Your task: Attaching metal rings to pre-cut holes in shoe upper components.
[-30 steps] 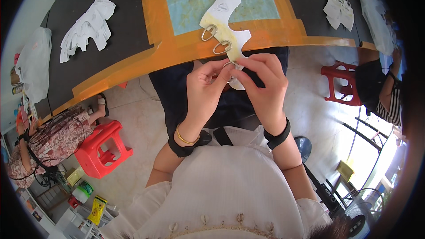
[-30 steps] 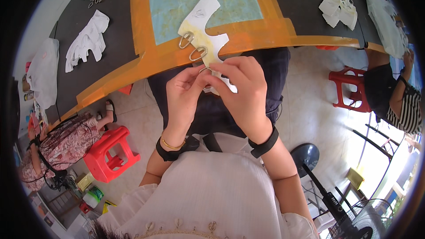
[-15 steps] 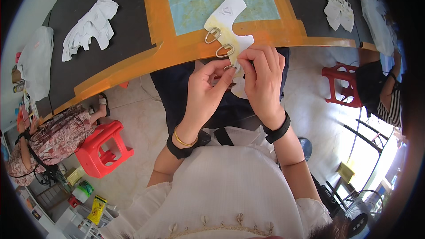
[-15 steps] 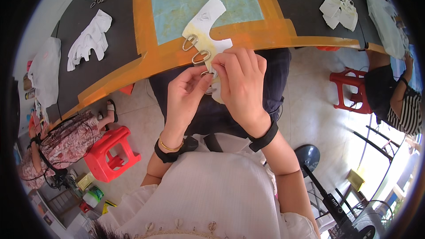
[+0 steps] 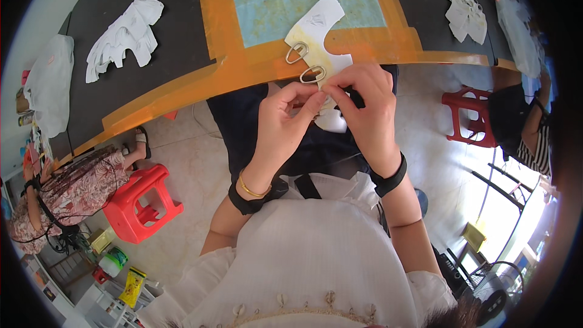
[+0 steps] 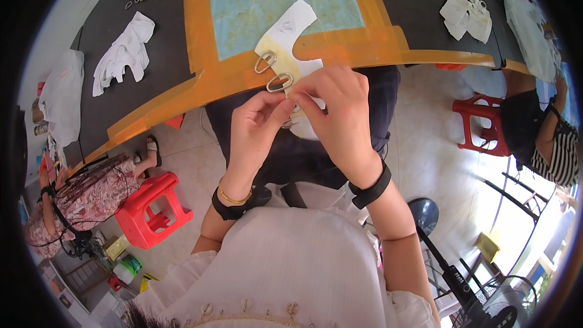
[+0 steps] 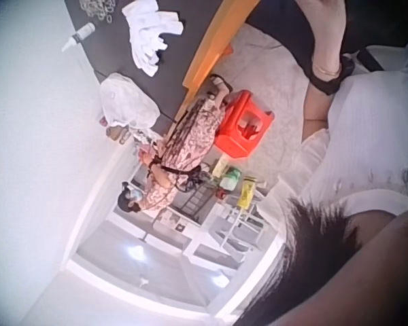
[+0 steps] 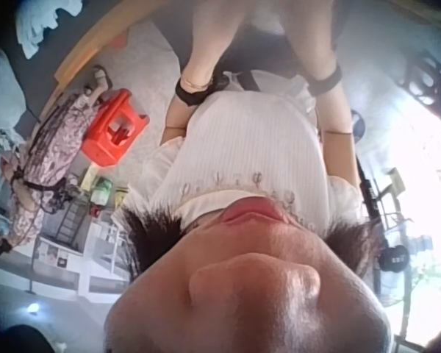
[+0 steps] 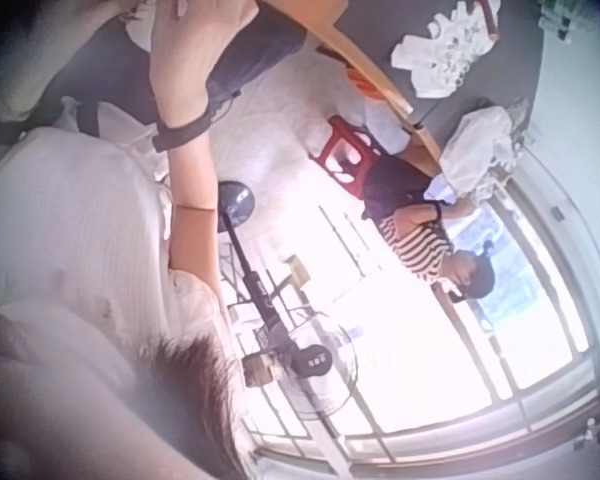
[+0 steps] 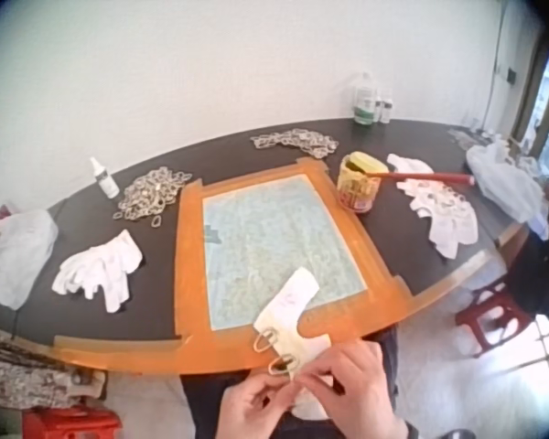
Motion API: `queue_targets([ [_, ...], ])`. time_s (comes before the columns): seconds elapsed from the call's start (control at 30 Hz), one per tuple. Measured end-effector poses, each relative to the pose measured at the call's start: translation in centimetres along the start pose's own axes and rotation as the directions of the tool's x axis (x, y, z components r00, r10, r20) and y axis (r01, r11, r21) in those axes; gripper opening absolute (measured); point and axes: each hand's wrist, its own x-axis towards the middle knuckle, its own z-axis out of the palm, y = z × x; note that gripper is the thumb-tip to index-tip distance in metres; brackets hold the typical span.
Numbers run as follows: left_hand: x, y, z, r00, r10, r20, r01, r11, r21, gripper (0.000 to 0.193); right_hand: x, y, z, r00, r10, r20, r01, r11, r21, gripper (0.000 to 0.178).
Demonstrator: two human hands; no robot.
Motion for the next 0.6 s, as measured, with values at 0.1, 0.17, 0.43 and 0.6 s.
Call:
queue_targets([
  [0.1,-0.1,-0.3,0.4,0.998,0.028,-0.05,-0.033,0.995,-0.099,0.016,-0.5,-0.7,0.0,0.973,0.205,-0.109,-0.2,0.978,0.058,0.012],
  [0.17,0.0,-0.1,0.9,0.995,-0.037,-0.088,0.023,0.987,-0.158,0.014,-1.2,-1.2,-0.6,0.942,0.331,-0.052,-0.321,0.936,0.144,0.012],
  [0.43,0.4,-0.8,1.3,0.99,0.083,-0.118,-0.104,0.978,-0.179,0.015,-2.6,-0.9,0.6,0.897,0.442,-0.011,-0.417,0.856,0.306,0.014],
  [0.6,0.3,-0.5,1.3,0.99,0.047,-0.136,-0.063,0.991,-0.117,0.014,-2.5,-0.6,0.8,0.943,0.329,-0.05,-0.3,0.905,0.301,0.014],
])
